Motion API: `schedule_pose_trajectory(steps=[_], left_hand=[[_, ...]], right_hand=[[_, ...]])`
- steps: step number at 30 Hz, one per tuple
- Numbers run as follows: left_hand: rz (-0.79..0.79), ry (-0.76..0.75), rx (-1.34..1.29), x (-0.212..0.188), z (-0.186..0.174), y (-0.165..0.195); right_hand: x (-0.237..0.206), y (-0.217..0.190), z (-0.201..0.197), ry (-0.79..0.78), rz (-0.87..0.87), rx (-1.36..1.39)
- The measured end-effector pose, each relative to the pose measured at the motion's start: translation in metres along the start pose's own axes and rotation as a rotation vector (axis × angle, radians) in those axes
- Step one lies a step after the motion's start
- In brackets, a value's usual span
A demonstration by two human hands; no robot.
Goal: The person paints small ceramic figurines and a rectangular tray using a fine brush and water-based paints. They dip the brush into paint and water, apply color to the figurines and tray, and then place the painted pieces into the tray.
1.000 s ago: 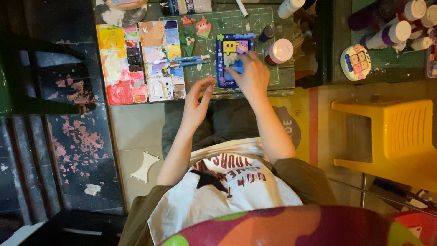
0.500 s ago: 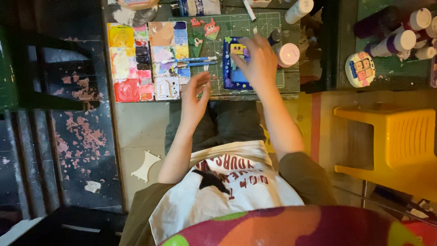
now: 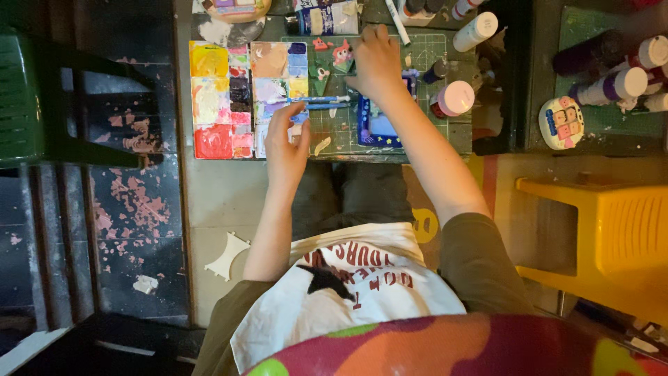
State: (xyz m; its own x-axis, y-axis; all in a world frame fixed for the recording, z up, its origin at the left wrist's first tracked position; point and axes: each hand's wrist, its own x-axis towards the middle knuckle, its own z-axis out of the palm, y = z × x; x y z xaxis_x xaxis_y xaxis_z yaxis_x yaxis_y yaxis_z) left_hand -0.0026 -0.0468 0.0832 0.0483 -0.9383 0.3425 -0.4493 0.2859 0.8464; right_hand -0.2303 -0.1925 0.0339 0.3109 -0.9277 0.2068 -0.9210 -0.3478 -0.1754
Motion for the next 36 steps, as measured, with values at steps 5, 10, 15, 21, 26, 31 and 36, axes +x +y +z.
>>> schedule_pose_trajectory(steps=[5, 10, 15, 21, 26, 31, 36], left_hand=[[-0.034, -0.005, -0.020, 0.000, -0.003, 0.001], [-0.019, -0.012, -0.018, -0.003, -0.002, 0.005], [-0.025, -0.018, -0.039, -0.009, -0.002, 0.007], [-0.022, -0.067, -0.035, -0.016, 0.004, 0.011], [0.016, -0.116, 0.003, -0.020, 0.017, 0.022], [-0.015, -0.144, -0.034, -0.021, 0.019, 0.028], [-0.004, -0.141, -0.006, -0.023, 0.015, 0.027]], right_hand=[[0.005, 0.003, -0.003, -0.065, 0.034, 0.005], [-0.001, -0.005, -0.020, 0.054, -0.023, 0.059], [-0.042, -0.005, -0.074, 0.058, 0.038, 0.206], [-0.130, -0.004, -0.128, -0.028, 0.073, 0.382], [-0.144, -0.006, -0.118, -0.130, 0.163, 0.466], [-0.142, -0.014, -0.101, -0.113, 0.200, 0.344], [-0.142, -0.021, -0.091, -0.101, 0.230, 0.288]])
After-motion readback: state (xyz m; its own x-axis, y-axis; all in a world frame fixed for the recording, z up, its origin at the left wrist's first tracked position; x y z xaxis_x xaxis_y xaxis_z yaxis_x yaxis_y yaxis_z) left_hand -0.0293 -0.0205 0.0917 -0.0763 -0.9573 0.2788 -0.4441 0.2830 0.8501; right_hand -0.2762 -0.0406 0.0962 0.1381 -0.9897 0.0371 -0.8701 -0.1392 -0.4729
